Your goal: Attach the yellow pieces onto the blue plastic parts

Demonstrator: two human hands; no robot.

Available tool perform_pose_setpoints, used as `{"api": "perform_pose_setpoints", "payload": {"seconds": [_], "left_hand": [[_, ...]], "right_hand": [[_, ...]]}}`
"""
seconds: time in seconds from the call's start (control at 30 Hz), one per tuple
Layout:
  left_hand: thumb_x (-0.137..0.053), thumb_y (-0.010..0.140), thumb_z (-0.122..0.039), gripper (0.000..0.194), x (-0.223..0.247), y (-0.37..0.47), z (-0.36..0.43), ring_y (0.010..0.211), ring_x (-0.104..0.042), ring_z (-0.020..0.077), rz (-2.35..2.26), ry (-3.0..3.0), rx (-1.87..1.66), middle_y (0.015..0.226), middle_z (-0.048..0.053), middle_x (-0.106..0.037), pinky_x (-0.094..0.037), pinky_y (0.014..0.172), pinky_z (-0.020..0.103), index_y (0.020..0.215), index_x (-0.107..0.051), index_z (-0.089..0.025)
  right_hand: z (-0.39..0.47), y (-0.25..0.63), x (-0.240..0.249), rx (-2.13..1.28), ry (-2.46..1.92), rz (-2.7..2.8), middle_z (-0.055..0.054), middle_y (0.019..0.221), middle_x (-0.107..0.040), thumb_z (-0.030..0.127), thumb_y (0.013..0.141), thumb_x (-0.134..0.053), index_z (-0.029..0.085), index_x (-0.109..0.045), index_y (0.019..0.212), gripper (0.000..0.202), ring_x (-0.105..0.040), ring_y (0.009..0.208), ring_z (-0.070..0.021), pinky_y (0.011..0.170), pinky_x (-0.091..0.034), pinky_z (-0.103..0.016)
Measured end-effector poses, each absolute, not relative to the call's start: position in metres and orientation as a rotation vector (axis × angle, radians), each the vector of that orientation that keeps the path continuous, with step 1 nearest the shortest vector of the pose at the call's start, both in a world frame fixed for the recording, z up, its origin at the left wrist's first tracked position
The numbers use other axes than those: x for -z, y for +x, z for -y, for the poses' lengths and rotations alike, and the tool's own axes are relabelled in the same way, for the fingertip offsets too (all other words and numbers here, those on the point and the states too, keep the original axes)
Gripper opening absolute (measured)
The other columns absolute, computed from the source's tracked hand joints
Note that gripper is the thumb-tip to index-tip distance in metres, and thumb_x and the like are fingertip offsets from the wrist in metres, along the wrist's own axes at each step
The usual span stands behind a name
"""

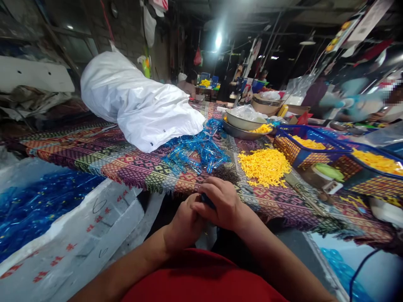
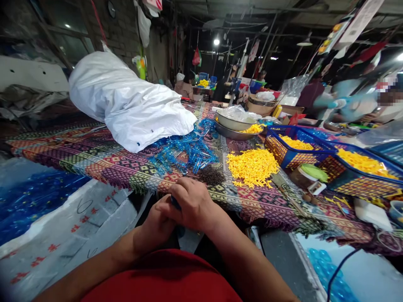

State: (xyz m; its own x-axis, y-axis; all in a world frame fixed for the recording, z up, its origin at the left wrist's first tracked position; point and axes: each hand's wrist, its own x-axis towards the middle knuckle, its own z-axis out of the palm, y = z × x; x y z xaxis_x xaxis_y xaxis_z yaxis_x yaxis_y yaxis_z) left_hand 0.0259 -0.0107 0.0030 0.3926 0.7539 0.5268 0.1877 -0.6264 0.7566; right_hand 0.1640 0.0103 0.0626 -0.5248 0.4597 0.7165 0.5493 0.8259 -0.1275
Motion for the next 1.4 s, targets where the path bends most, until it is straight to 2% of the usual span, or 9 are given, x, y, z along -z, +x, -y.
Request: {"api": "perform_pose_setpoints", "payload": {"seconds": [0.13, 0.33, 0.57, 0.7, 0.8, 0.9, 1.03, 1.23, 1.4], "left_hand": [[-0.043, 0.082, -0.017, 0.009, 0.005, 0.028, 0.003, 0.083, -0.056, 0.0176, -0.883, 1.95, -1.182, 0.086, 0.007, -0.059, -0.045, 0.074, 0.03, 0.081, -0.052, -0.016], [-0.049, 0.082, -0.024, 0.021, 0.003, 0.018, -0.004, 0.083, -0.055, 0.0176, -1.0, 1.96, -0.923, 0.093, 0.005, -0.06, -0.043, 0.074, 0.028, 0.1, -0.054, -0.016], [-0.04, 0.087, -0.035, 0.027, 0.013, 0.018, 0.003, 0.075, -0.055, 0.0168, -1.016, 2.035, -0.86, 0.085, 0.006, -0.06, -0.043, 0.068, 0.028, 0.098, -0.053, -0.014], [-0.038, 0.088, -0.03, 0.021, 0.015, 0.013, -0.002, 0.072, -0.056, 0.0167, -1.176, 2.136, -0.781, 0.083, 0.005, -0.06, -0.041, 0.065, 0.027, 0.092, -0.052, -0.016], [-0.038, 0.087, -0.027, 0.017, 0.008, 0.006, -0.006, 0.072, -0.058, 0.0182, -1.274, 2.27, -0.654, 0.08, 0.005, -0.06, -0.041, 0.063, 0.028, 0.088, -0.052, -0.016], [-0.04, 0.085, -0.024, 0.016, -0.001, -0.002, -0.01, 0.074, -0.059, 0.0198, -1.232, 2.338, -0.588, 0.08, 0.006, -0.061, -0.042, 0.066, 0.029, 0.088, -0.054, -0.016], [-0.056, 0.077, -0.024, 0.023, -0.011, -0.007, -0.012, 0.089, -0.059, 0.0189, -1.114, 2.009, -0.927, 0.097, 0.005, -0.063, -0.045, 0.079, 0.031, 0.099, -0.057, -0.018], [-0.061, 0.076, -0.03, 0.034, -0.013, 0.013, -0.005, 0.058, -0.059, 0.0123, -0.869, 1.123, -1.284, 0.077, 0.001, -0.061, -0.047, 0.052, 0.024, 0.103, -0.049, -0.015], [-0.055, 0.08, -0.03, 0.019, -0.015, 0.017, -0.005, 0.069, -0.058, 0.0131, -0.991, 1.402, -1.322, 0.085, 0.004, -0.061, -0.049, 0.065, 0.028, 0.092, -0.054, -0.015]], "right_hand": [[-0.023, 0.158, -0.041, -0.027, -0.823, 2.139, -0.004, 0.065, -0.055, 0.035, 0.083, -0.051, 0.017, -0.054, 0.073, 0.021, -0.051, 0.061, -0.0149, 0.057, -0.042, -0.027], [-0.032, 0.173, -0.031, -0.252, -0.923, 1.919, -0.003, 0.071, -0.058, 0.031, 0.082, -0.054, 0.018, -0.056, 0.078, 0.014, -0.053, 0.067, -0.0135, 0.062, -0.043, -0.025], [-0.036, 0.182, -0.029, -0.455, -1.151, 1.776, 0.0, 0.059, -0.054, 0.035, 0.085, -0.048, 0.016, -0.056, 0.065, 0.029, -0.051, 0.056, -0.0114, 0.055, -0.041, -0.024], [-0.04, 0.188, -0.025, -0.598, -1.026, 1.894, -0.007, 0.093, -0.062, 0.041, 0.08, -0.056, 0.016, -0.06, 0.098, 0.031, -0.059, 0.083, -0.0175, 0.071, -0.048, -0.03], [-0.036, 0.193, -0.032, -0.475, -0.844, 2.172, -0.011, 0.123, -0.051, 0.038, 0.078, -0.062, 0.021, -0.055, 0.115, 0.042, -0.049, 0.11, -0.0227, 0.088, -0.043, -0.038], [-0.031, 0.194, -0.039, -0.302, -0.784, 2.485, -0.009, 0.101, -0.062, 0.029, 0.082, -0.058, 0.021, -0.062, 0.103, 0.023, -0.054, 0.098, -0.0208, 0.085, -0.044, -0.039], [-0.029, 0.194, -0.035, -0.234, -0.8, 2.39, -0.006, 0.082, -0.064, 0.027, 0.083, -0.058, 0.018, -0.064, 0.097, 0.018, -0.056, 0.081, -0.0179, 0.075, -0.047, -0.035], [-0.022, 0.182, -0.01, -0.24, -0.87, 1.892, -0.006, 0.087, -0.064, 0.023, 0.078, -0.063, 0.022, -0.065, 0.097, 0.018, -0.058, 0.084, -0.0186, 0.073, -0.05, -0.035], [-0.016, 0.175, 0.003, -0.378, -0.888, 1.854, -0.008, 0.094, -0.064, 0.025, 0.081, -0.059, 0.02, -0.064, 0.102, 0.022, -0.06, 0.089, -0.0185, 0.077, -0.051, -0.035]]}}
